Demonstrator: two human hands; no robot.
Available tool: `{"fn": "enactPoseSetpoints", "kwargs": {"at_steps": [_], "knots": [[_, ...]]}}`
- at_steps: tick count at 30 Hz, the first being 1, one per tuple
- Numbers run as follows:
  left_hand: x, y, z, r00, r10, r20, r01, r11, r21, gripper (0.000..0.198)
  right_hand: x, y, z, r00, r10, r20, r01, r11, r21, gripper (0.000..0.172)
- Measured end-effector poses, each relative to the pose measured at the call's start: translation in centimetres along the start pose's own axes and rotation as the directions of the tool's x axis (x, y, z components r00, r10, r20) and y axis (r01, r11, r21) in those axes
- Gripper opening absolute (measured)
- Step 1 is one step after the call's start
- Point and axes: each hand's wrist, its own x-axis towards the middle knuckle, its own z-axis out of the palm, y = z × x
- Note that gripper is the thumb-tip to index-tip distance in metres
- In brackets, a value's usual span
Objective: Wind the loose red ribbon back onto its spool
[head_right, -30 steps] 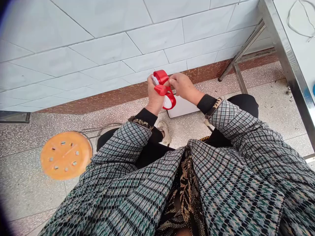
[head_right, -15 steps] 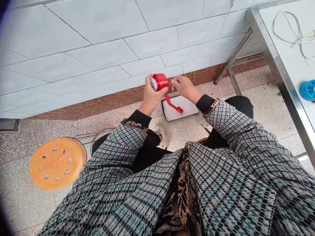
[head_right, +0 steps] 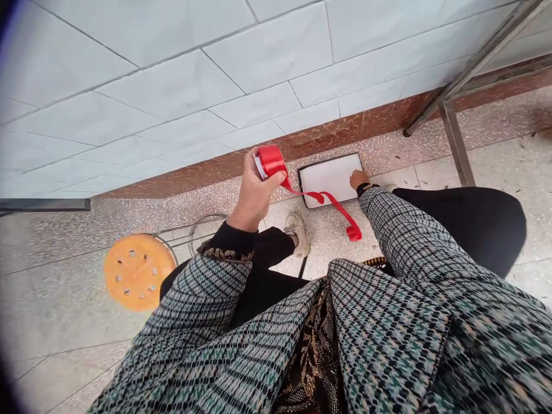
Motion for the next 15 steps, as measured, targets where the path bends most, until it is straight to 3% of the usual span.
{"fn": "enactPoseSetpoints", "kwargs": {"at_steps": [6,11,15], "knots": [[-0.9,0.3,-1.2,0.992,-0.032,0.12,0.022,0.996,0.081,0.08,4.4,3.5,3.4,0.994,0.102,0.029,-0.093,0.973,-0.209,0.036],[-1.1,-0.2,-1.7,0.99,-0.033,0.134,0.021,0.996,0.09,0.081,5.2,4.6,3.6,0.993,0.116,0.033,-0.109,0.982,-0.152,0.032],[-0.8,-0.5,-1.7,0.99,0.014,0.139,-0.031,0.992,0.123,0.084,4.6,2.6,2.6,0.996,0.081,0.044,-0.08,0.997,-0.021,0.037]]}}
